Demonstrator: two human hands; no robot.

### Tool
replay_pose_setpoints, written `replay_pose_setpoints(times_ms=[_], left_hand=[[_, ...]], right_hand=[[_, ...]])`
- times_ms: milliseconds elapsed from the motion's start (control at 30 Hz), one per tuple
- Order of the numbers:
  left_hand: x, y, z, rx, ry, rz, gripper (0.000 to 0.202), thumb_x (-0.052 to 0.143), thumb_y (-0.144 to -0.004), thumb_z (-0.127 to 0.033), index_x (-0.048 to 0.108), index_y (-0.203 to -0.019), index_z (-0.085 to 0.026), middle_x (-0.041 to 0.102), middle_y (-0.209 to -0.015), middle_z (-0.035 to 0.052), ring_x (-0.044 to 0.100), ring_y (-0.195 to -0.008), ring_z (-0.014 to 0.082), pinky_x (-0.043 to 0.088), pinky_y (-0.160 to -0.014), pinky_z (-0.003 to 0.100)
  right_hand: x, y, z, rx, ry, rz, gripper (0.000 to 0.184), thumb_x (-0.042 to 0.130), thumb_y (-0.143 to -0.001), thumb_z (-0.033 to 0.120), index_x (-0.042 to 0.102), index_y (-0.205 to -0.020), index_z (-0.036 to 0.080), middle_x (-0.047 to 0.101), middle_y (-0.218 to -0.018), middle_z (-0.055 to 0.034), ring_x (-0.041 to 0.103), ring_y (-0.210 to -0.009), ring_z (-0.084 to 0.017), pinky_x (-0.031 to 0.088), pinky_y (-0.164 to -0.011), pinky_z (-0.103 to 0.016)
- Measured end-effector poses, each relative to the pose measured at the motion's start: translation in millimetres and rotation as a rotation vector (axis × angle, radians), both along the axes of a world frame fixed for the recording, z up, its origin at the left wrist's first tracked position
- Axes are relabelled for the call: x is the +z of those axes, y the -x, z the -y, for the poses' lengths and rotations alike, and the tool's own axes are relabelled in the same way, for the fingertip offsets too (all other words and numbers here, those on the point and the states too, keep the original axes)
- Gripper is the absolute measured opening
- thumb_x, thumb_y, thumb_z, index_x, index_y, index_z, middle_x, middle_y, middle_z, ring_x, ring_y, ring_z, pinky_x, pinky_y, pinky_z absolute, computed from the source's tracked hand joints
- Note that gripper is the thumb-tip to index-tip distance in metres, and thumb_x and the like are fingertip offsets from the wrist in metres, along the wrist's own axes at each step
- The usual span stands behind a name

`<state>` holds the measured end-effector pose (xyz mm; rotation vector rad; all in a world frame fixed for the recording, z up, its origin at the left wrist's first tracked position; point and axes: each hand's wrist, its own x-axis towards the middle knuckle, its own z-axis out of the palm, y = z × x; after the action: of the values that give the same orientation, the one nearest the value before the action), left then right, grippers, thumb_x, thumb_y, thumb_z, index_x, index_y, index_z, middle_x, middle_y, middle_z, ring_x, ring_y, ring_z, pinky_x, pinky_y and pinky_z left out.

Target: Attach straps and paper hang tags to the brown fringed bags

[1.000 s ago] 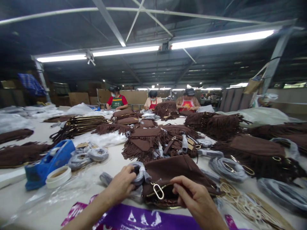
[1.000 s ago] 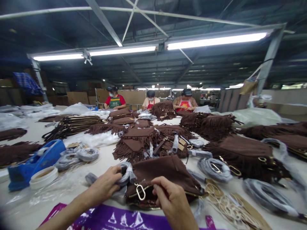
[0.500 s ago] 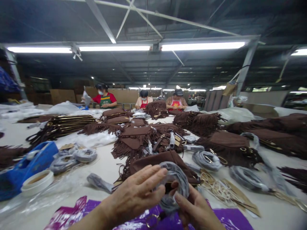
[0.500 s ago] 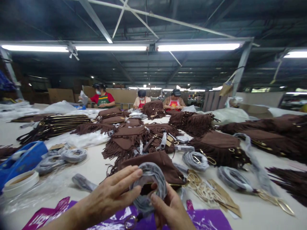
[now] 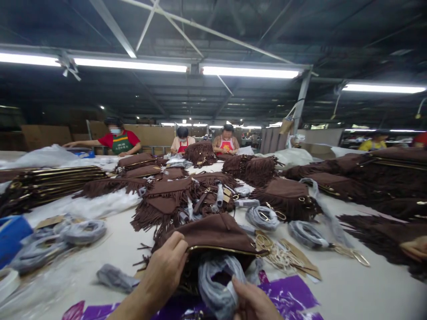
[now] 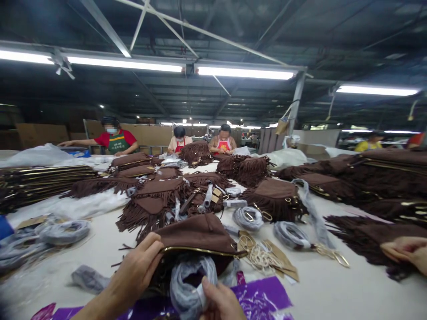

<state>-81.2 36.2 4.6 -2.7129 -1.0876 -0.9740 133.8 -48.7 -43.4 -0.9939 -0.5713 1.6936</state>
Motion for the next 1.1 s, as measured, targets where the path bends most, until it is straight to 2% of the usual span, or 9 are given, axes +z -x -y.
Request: replay_pose_setpoints(times_ms=[167,367,467,533,700,767,867,967,1100], left_hand=[[-7.7,5.6,7.0,-0.076,-0.107,-0.030,0.025,0.029,-0.097,-0.012,0.049,-0.084,-0.021,0.055,-0.086,0.0039,0.056,-0.071,0.0167,0.048,-0.063,0.026],[-15.6,6.0,9.3,-0.129,-0.048,-0.089,0.026,0.031,-0.094,-0.007,0.050,-0.082,-0.020,0.058,-0.088,0.0044,0.058,-0.075,0.0164,0.050,-0.067,0.024],[-26.4,7.8,13.0,-0.213,0.005,-0.174,0.028,0.036,-0.087,-0.002,0.056,-0.095,-0.020,0.061,-0.110,0.0067,0.059,-0.096,0.0184,0.050,-0.087,0.028],[-31.1,7.7,16.4,-0.222,0.037,-0.271,0.033,0.041,-0.082,0.000,0.058,-0.103,-0.020,0.060,-0.122,0.0070,0.057,-0.104,0.0205,0.047,-0.097,0.033],[-24.1,-2.9,21.5,-0.040,0.174,-0.542,0.037,0.044,-0.079,0.000,0.061,-0.107,-0.019,0.053,-0.135,0.0098,0.056,-0.107,0.0262,0.049,-0.093,0.041],[-18.7,-7.5,21.8,0.032,0.220,-0.577,0.038,0.040,-0.081,0.000,0.060,-0.108,-0.018,0.053,-0.133,0.0119,0.056,-0.106,0.0265,0.049,-0.089,0.041],[-13.9,-10.0,23.3,0.134,0.258,-0.541,0.038,0.037,-0.078,0.003,0.060,-0.100,-0.018,0.058,-0.119,0.0110,0.056,-0.098,0.0232,0.049,-0.084,0.038],[-14.1,-11.1,28.8,0.142,0.235,-0.462,0.040,0.041,-0.071,0.004,0.057,-0.100,-0.019,0.057,-0.114,0.0095,0.055,-0.098,0.0231,0.047,-0.085,0.037],[-17.9,-20.7,32.7,0.152,0.148,-0.393,0.031,0.048,-0.076,-0.005,0.055,-0.104,-0.019,0.056,-0.113,0.0104,0.053,-0.099,0.0271,0.046,-0.085,0.041]], right_hand=[[35.4,3.4,-41.4,-0.235,0.137,-0.168,0.022,0.057,-0.091,0.021,0.059,-0.071,0.012,0.065,-0.054,-0.0021,0.062,-0.046,-0.012,0.056,-0.052,-0.025],[26.4,23.1,-62.5,-0.339,-0.042,-0.165,0.009,0.053,-0.079,0.009,0.054,-0.077,0.017,0.070,-0.069,-0.0024,0.069,-0.067,-0.015,0.059,-0.073,-0.031],[14.8,30.9,-57.0,-0.169,-0.098,0.269,0.009,0.045,-0.084,0.016,0.053,-0.088,0.018,0.072,-0.077,-0.0037,0.070,-0.066,-0.015,0.059,-0.067,-0.030],[10.8,30.3,-56.6,-0.023,-0.093,0.663,0.016,0.036,-0.086,0.018,0.053,-0.086,0.019,0.069,-0.066,-0.0029,0.067,-0.053,-0.016,0.057,-0.054,-0.029],[27.2,-4.4,-61.1,0.151,-0.171,1.105,0.029,0.046,-0.081,0.021,0.050,-0.052,0.018,0.055,-0.041,0.0001,0.051,-0.031,-0.013,0.043,-0.036,-0.021],[41.4,-30.4,-57.6,0.158,-0.288,1.273,0.028,0.050,-0.082,0.023,0.054,-0.055,0.018,0.062,-0.050,-0.0016,0.058,-0.040,-0.014,0.046,-0.043,-0.022],[57.3,-70.3,-49.3,0.049,-0.456,1.564,0.023,0.042,-0.088,0.017,0.065,-0.086,0.017,0.072,-0.088,-0.0093,0.067,-0.082,-0.021,0.051,-0.076,-0.031],[56.9,-96.8,-46.3,0.036,-0.580,1.802,0.042,0.038,-0.080,-0.001,0.065,-0.109,0.014,0.062,-0.123,-0.0157,0.052,-0.119,-0.028,0.038,-0.100,-0.043],[49.4,-105.5,-51.8,0.128,-0.676,1.986,0.038,0.041,-0.079,-0.004,0.068,-0.097,0.015,0.066,-0.116,-0.0154,0.051,-0.119,-0.028,0.031,-0.105,-0.046]])
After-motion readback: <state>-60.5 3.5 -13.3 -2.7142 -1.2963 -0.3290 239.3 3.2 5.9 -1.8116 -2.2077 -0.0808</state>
